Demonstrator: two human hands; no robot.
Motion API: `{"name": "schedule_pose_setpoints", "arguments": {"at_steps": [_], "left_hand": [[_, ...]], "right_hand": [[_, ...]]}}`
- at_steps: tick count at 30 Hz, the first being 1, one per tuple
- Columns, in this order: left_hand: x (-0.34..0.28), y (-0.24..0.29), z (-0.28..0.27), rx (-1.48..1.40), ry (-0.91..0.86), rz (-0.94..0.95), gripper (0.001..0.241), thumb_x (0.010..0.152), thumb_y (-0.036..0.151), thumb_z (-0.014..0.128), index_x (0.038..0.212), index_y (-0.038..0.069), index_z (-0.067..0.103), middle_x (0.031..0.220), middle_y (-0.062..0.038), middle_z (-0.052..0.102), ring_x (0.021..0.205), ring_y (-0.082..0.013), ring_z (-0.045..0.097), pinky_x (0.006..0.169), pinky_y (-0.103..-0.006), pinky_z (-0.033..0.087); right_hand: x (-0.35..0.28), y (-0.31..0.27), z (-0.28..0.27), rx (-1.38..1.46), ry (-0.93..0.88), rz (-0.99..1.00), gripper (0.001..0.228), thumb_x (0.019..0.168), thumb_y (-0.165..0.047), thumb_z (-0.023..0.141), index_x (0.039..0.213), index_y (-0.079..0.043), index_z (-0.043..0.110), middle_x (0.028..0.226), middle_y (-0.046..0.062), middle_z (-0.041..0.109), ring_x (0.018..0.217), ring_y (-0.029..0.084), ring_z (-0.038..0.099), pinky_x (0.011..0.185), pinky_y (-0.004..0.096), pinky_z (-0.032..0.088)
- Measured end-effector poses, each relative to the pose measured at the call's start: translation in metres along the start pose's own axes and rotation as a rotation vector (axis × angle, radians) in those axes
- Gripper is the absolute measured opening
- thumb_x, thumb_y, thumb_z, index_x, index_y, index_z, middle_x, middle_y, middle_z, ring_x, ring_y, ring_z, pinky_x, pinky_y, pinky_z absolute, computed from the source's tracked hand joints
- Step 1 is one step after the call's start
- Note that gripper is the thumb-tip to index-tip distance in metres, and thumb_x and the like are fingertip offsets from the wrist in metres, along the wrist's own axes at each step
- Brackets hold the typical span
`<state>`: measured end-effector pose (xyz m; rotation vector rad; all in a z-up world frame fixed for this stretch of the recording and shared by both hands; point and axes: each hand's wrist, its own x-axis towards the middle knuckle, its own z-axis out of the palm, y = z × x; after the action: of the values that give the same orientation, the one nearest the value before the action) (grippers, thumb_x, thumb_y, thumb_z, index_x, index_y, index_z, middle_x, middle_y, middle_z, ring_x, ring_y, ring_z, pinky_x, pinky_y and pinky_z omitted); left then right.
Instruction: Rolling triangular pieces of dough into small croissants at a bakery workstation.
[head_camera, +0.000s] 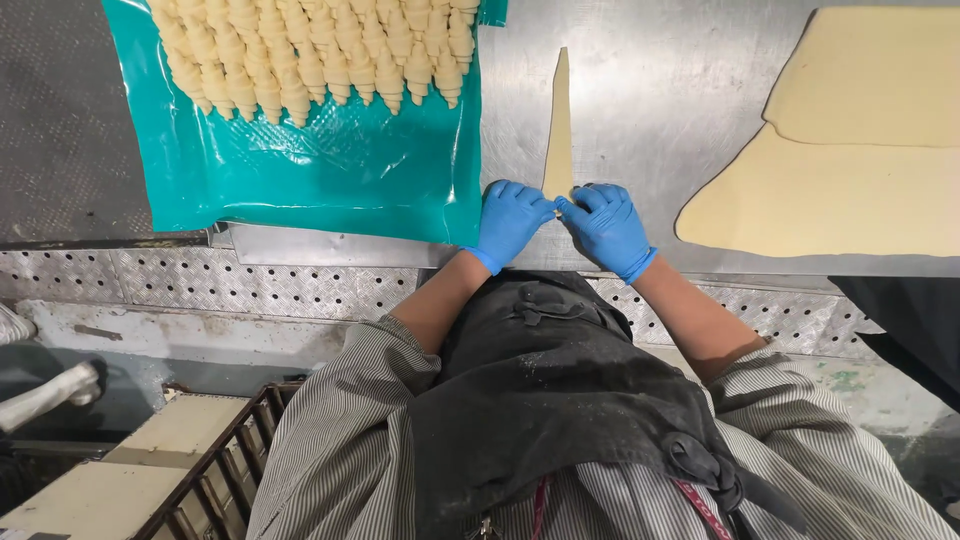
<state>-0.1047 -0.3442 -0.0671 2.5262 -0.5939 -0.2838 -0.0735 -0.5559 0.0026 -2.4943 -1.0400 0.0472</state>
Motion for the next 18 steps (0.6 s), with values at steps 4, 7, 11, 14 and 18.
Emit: {"name": "schedule_pose_setpoints", "arguments": {"at_steps": [4, 7, 11, 14, 18], "left_hand": [[-0.020, 0.017, -0.021, 0.007, 0.017, 0.028, 0.030, 0.098, 0.025, 0.066, 0.127, 0.021, 0.066, 0.130, 0.000, 0.063, 0.125, -0.0212, 0.057, 0.113, -0.0442, 0.040], [-0.034, 0.024, -0.020, 0.093, 0.006, 0.120, 0.057, 0.096, 0.027, 0.060, 0.150, 0.013, 0.047, 0.154, -0.008, 0.048, 0.143, -0.0245, 0.044, 0.121, -0.0481, 0.031], [-0.027, 0.020, -0.019, 0.109, -0.115, 0.080, 0.073, 0.102, 0.039, 0.053, 0.162, 0.009, 0.024, 0.166, -0.014, 0.028, 0.154, -0.0281, 0.025, 0.125, -0.0502, 0.019], [-0.016, 0.024, -0.034, 0.085, -0.113, 0.018, 0.074, 0.103, 0.039, 0.052, 0.164, 0.008, 0.022, 0.168, -0.015, 0.026, 0.157, -0.0291, 0.022, 0.128, -0.0489, 0.017], [-0.031, 0.025, -0.024, 0.121, -0.154, 0.047, 0.073, 0.101, 0.034, 0.055, 0.160, 0.002, 0.025, 0.167, -0.016, 0.025, 0.156, -0.0319, 0.022, 0.126, -0.0498, 0.016]], "right_hand": [[-0.026, -0.008, 0.010, 0.133, -0.093, 0.154, 0.042, 0.096, -0.019, 0.080, 0.133, -0.006, 0.066, 0.131, 0.016, 0.063, 0.116, 0.034, 0.060, 0.101, 0.047, 0.049], [-0.036, -0.030, 0.007, 0.093, -0.094, 0.053, 0.073, 0.088, -0.031, 0.075, 0.145, 0.007, 0.050, 0.146, 0.028, 0.052, 0.137, 0.045, 0.050, 0.116, 0.056, 0.037], [-0.023, -0.032, 0.012, 0.013, -0.173, 0.157, 0.073, 0.093, -0.032, 0.068, 0.147, 0.010, 0.042, 0.151, 0.033, 0.045, 0.144, 0.047, 0.040, 0.120, 0.056, 0.029], [-0.003, -0.027, 0.002, 0.013, -0.144, 0.172, 0.070, 0.095, -0.029, 0.067, 0.146, 0.011, 0.043, 0.152, 0.033, 0.045, 0.144, 0.048, 0.040, 0.121, 0.057, 0.028], [-0.031, -0.025, 0.017, 0.110, -0.145, 0.081, 0.070, 0.095, -0.028, 0.069, 0.148, 0.011, 0.044, 0.153, 0.032, 0.042, 0.146, 0.048, 0.039, 0.124, 0.057, 0.029]]}}
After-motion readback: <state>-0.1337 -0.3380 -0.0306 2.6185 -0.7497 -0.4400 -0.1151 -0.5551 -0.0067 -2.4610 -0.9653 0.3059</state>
